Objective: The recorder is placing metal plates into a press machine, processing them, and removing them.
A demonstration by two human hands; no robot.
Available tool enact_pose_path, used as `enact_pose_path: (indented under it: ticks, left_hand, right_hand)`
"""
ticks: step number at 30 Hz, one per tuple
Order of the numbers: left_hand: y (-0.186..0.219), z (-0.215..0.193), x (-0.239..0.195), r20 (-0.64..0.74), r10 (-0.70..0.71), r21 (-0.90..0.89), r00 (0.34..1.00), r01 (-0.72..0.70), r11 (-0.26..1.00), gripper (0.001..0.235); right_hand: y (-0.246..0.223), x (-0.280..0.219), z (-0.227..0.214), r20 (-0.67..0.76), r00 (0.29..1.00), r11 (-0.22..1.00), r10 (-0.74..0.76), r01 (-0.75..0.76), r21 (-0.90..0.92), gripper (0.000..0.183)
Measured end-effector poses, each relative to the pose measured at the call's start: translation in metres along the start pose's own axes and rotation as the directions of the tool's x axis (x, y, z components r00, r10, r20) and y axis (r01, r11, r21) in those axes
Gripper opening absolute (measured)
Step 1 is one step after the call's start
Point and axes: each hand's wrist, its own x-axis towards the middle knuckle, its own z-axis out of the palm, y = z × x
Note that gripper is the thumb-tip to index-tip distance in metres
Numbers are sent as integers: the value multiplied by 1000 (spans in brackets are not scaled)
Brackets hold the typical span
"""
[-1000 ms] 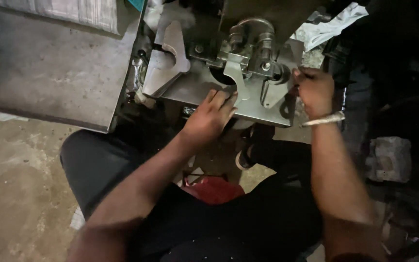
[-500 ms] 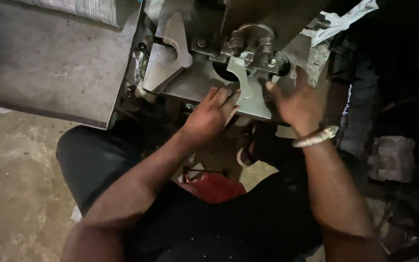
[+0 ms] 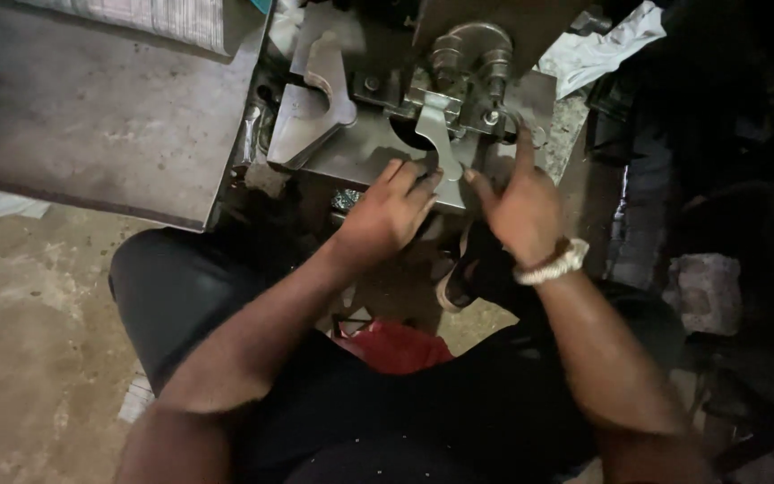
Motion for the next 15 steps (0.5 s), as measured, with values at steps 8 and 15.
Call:
enact_pose_path:
  ticks: [8, 15]
  left_hand:
    - [38, -63, 23, 354, -432, -174, 829, 513, 841, 46]
    - [-27, -98, 11, -46, -424, -117, 905, 416, 902, 50]
  right_hand:
    - [-23, -33, -3, -239, 777, 798, -583, 603, 15, 40]
    - [-25, -11, 19, 127, 983, 900, -132, 65, 432, 22]
